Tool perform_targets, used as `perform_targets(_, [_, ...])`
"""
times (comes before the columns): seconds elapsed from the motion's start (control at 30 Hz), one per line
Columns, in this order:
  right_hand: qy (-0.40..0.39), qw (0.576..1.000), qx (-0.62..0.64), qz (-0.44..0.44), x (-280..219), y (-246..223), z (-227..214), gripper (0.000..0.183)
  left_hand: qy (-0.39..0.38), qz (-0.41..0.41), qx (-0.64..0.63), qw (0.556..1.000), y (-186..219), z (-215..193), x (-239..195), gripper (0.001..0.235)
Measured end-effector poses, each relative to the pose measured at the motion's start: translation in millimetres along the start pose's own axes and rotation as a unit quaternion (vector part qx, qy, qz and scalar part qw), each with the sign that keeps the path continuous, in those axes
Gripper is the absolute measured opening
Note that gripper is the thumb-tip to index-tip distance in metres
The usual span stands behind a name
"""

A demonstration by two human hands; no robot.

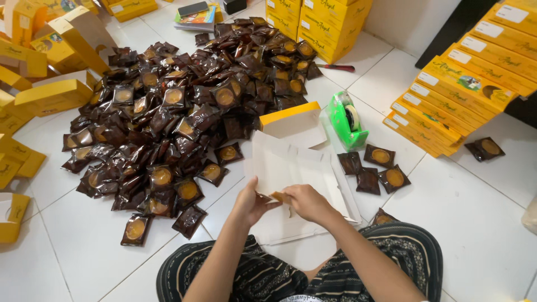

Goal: The person packs individually wrapped bakery items into yellow boxes, seals them with tape, and organizes additional empty boxes by hand.

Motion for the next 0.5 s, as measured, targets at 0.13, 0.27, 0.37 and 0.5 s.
perform_targets(0.13, [0.073, 0.994, -0.075, 0.004, 0, 10, -4, 0.005, -0.001, 0.022, 0.082, 0.996, -7, 0, -16, 0.055])
perform_targets(0.27, [0.094, 0.993, -0.03, 0.061, -13, -9, -7, 0.013, 0.004, 0.049, 0.184, 0.982, -9, -9, -5, 0.052])
perform_targets(0.37, [0.069, 0.986, 0.134, 0.069, -22, -19, -10, 0.005, 0.019, 0.052, 0.198, 0.979, -5, -15, -6, 0.04])
perform_targets(0.5, [0.034, 0.993, 0.108, 0.037, -15, -10, -23, 0.019, 0.023, 0.051, 0.167, 0.984, 2, -5, -20, 0.04])
Point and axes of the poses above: each hand's wrist, its own x-axis towards the middle knuckle, its own z-axis out of the palm, y = z × x, the point moved 3 cm from there along x, towards the middle knuckle, and after that the axes turned 6 degrees about x, right-handed, at the moved point
